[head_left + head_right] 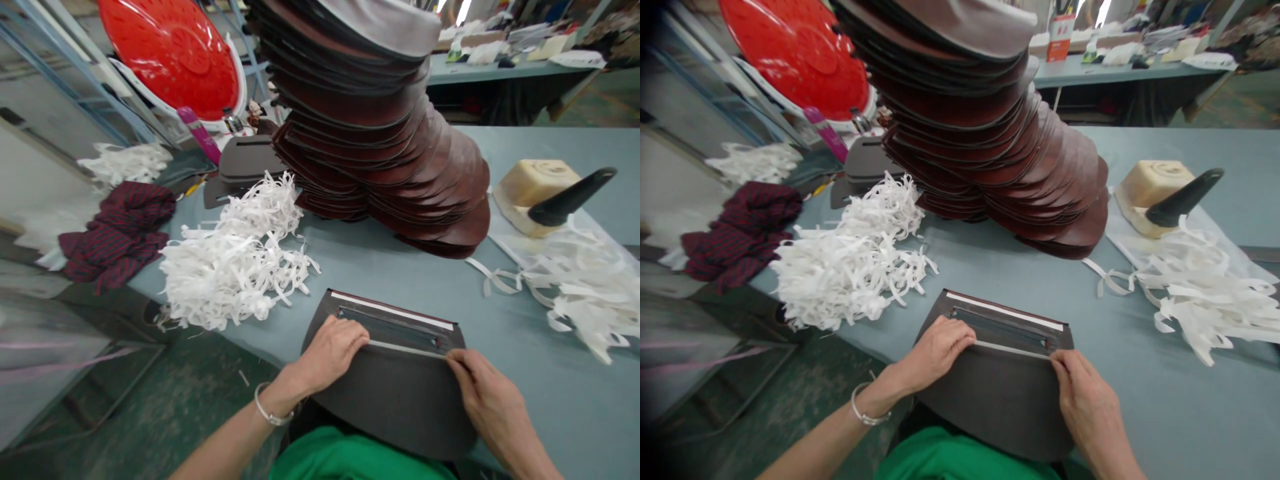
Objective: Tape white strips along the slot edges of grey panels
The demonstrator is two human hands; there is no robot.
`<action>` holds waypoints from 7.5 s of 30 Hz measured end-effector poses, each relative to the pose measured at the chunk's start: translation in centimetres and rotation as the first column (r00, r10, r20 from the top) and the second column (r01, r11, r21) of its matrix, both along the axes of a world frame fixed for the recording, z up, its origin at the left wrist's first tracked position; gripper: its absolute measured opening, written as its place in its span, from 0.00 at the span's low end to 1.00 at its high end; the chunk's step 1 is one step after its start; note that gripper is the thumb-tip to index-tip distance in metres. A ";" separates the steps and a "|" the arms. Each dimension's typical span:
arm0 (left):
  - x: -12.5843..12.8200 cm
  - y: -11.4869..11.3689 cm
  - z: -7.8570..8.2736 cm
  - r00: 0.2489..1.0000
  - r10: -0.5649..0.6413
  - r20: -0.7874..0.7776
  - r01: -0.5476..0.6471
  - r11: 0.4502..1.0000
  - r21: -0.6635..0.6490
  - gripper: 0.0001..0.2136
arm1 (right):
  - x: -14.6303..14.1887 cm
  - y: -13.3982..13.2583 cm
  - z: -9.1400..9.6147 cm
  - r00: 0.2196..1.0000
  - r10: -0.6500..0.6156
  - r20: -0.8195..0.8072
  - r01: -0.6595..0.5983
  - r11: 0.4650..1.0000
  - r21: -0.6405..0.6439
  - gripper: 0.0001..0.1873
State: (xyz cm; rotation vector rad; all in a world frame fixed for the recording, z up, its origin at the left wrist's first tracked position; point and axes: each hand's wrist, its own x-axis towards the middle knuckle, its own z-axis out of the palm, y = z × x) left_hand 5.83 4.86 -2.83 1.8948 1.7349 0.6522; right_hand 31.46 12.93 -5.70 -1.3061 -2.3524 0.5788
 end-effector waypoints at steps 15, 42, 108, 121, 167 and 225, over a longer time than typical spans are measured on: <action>-3.6 -0.1 -2.5 0.836 0.542 0.089 -0.522 0.835 -0.175 0.08 | -1.0 1.0 -1.1 0.978 -0.192 0.082 0.207 0.946 -0.251 0.20; -1.6 0.1 -3.9 0.837 0.467 -0.285 -0.437 0.884 0.166 0.06 | -0.8 1.7 -0.5 0.974 -0.219 0.053 0.222 0.897 -0.382 0.15; -4.0 2.2 -4.5 0.879 0.466 -0.096 -0.420 0.855 0.305 0.12 | -17.9 2.0 -1.7 0.974 0.176 0.141 -0.209 0.939 0.274 0.10; -3.8 2.5 -4.7 0.917 0.307 -0.254 -0.239 0.934 0.265 0.14 | -18.2 0.9 -1.4 0.934 0.235 0.271 -0.327 0.868 0.373 0.11; -2.2 1.7 -4.1 0.895 0.344 -0.284 -0.258 0.918 0.300 0.13 | -1.0 -2.0 -2.9 0.939 0.279 0.201 -0.339 0.851 0.402 0.17; -7.4 -0.6 -1.2 0.879 0.410 -0.243 -0.338 0.895 0.291 0.15 | -4.3 2.8 -1.8 0.994 0.109 -0.023 -0.109 0.994 0.008 0.14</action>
